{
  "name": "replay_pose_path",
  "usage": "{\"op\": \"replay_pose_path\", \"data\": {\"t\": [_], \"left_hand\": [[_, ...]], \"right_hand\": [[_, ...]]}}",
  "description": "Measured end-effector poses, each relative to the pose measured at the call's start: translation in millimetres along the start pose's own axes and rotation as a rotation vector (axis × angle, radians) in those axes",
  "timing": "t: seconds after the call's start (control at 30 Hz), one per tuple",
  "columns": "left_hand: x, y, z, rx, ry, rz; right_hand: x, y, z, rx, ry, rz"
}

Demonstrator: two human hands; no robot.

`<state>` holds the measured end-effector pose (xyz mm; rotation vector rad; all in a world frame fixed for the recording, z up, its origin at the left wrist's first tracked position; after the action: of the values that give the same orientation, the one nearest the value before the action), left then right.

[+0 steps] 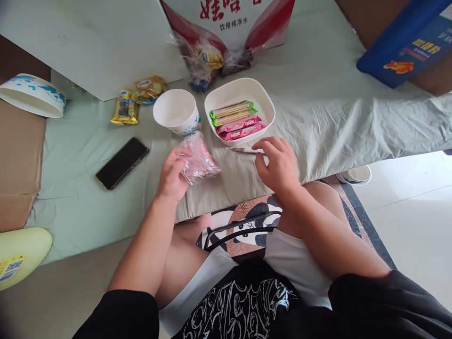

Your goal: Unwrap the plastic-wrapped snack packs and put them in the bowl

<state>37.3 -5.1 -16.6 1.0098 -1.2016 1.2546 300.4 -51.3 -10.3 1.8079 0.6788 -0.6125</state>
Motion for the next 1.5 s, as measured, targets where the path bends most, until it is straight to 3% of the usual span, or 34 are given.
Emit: {"op": "replay_pose_path", "data": {"t": [0.17,0.33,0.43,0.53,0.63,0.8,0.9,1.03,1.13,1.27,1.4,1.5], "left_hand": [[-2.5,4.6,-3.5,0.095,-0.002,-0.073],[-9.0,1.5,-4.1,0.121,-0.123,-0.124],[-10.4,2.6,-5.0,0.137,-0.205,-0.112],[-10.6,1.5,-3.8,0.123,-0.243,-0.162],[-11.9,-6.6,-0.5,0.082,-0.261,-0.236],[-13.1,-17.3,3.2,0.099,-0.302,-0.209],[-10.8,-4.1,0.4,0.195,-0.26,-0.171],[-3.9,27.1,-4.5,0.338,-0.234,-0.143],[-0.8,36.6,-2.4,0.37,-0.214,-0.113],[-7.0,16.4,8.4,0.246,-0.151,-0.119],[-17.2,-7.2,13.0,0.102,-0.087,-0.145],[-17.3,-4.6,7.2,0.171,-0.159,-0.234]], "right_hand": [[31.4,4.8,6.1,-0.057,-0.062,0.276],[11.7,-1.7,16.3,-0.128,-0.059,0.254],[-11.3,-7.2,23.9,-0.222,-0.163,0.032],[-29.9,-14.2,29.3,-0.295,-0.306,-0.379],[-44.3,-25.2,29.7,-0.372,-0.335,-0.7],[-55.4,-44.6,24.2,-0.46,-0.404,-0.722],[-57.0,-43.7,21.7,-0.504,-0.394,-0.638],[-49.7,-25.7,22.3,-0.579,-0.386,-0.506],[-36.1,-8.2,20.8,-0.451,-0.312,-0.341],[-14.6,2.9,16.0,-0.163,-0.178,0.021],[-1.9,0.0,14.6,-0.081,-0.055,0.188],[-7.5,-3.7,17.4,-0.071,0.06,0.152]]}}
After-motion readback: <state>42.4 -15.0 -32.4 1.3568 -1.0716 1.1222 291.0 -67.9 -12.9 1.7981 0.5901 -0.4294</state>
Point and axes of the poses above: each hand's wrist, its own z-axis away from the middle knuckle, its own y-axis out of the back of the hand, x = y × z, the point moved 2 cm from there along -z, towards the middle knuckle, and after that the axes turned 6 degrees about -z, right-handed, at the moved point
